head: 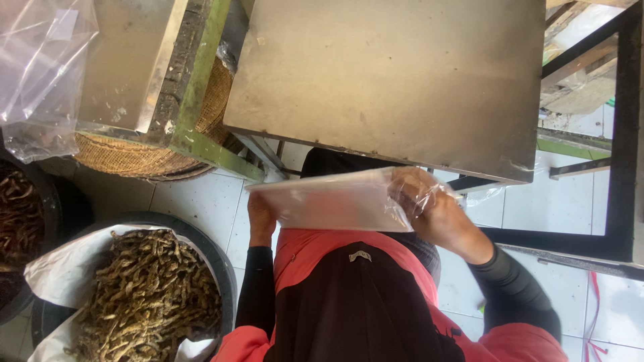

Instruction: The person opens a plastic bag containing clear packaging bags, removes one, and places it on a metal table. They then fold the bag into a smaller rectangular shape and use a yellow utility knife to trim the excess plastic from the folded edges.

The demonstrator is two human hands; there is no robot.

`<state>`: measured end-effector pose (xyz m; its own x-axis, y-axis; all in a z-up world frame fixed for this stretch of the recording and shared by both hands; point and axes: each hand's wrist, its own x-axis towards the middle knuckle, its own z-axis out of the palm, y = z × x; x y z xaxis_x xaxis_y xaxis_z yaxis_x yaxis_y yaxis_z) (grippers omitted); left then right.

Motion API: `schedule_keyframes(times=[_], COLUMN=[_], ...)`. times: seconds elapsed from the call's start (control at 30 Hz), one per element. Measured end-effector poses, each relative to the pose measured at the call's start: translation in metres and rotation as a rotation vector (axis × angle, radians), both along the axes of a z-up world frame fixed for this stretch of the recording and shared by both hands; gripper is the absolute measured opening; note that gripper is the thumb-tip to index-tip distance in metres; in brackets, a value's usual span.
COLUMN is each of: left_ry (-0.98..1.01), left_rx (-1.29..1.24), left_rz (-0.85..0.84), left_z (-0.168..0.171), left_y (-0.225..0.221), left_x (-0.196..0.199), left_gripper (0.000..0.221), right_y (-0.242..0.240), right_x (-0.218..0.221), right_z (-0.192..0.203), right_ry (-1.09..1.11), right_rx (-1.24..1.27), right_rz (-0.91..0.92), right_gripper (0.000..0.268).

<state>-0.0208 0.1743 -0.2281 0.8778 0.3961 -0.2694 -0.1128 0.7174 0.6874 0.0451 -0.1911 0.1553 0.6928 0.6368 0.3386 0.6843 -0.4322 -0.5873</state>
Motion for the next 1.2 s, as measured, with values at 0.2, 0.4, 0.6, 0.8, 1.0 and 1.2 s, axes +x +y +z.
schedule_keyframes(times=[0.2, 0.4, 0.6, 0.8, 1.0, 1.2], left_ry=[-0.144, -0.114, -0.062, -0.069, -0.191, 0.032], left_rx=[-0.033, 0.028, 0.035, 0.016, -0.153, -0.002], left_rz=[-0.065, -0.023, -0.065, -0.088, -0.156, -0.187], left_z=[0.009, 0.021, 0.010, -0.007, -0.011, -0.020], left_y=[-0.016, -0.010, 0.001, 0.007, 0.016, 0.015], left_x=[0.015, 0.015, 0.008, 0.002, -0.009, -0.015], left_gripper=[0.055, 0.055, 0.050, 0.048, 0.058, 0.044], right_y=[-0.006, -0.025, -0.046, -0.094, -0.135, -0.150], right_x=[0.011, 0.023, 0.030, 0.035, 0.050, 0.077], right_z=[0.029, 0.051, 0.036, 0.046, 0.063, 0.044], right_ry=[-0.081, -0.100, 0.166, 0.211, 0.245, 0.278], right_rx=[-0.260, -0.146, -0.065, 0.082, 0.223, 0.234], right_rz=[0.006, 0.080, 0.069, 0.049, -0.451, -0.504], right_gripper=[0.038, 0.033, 0.038, 0.023, 0.019, 0.017])
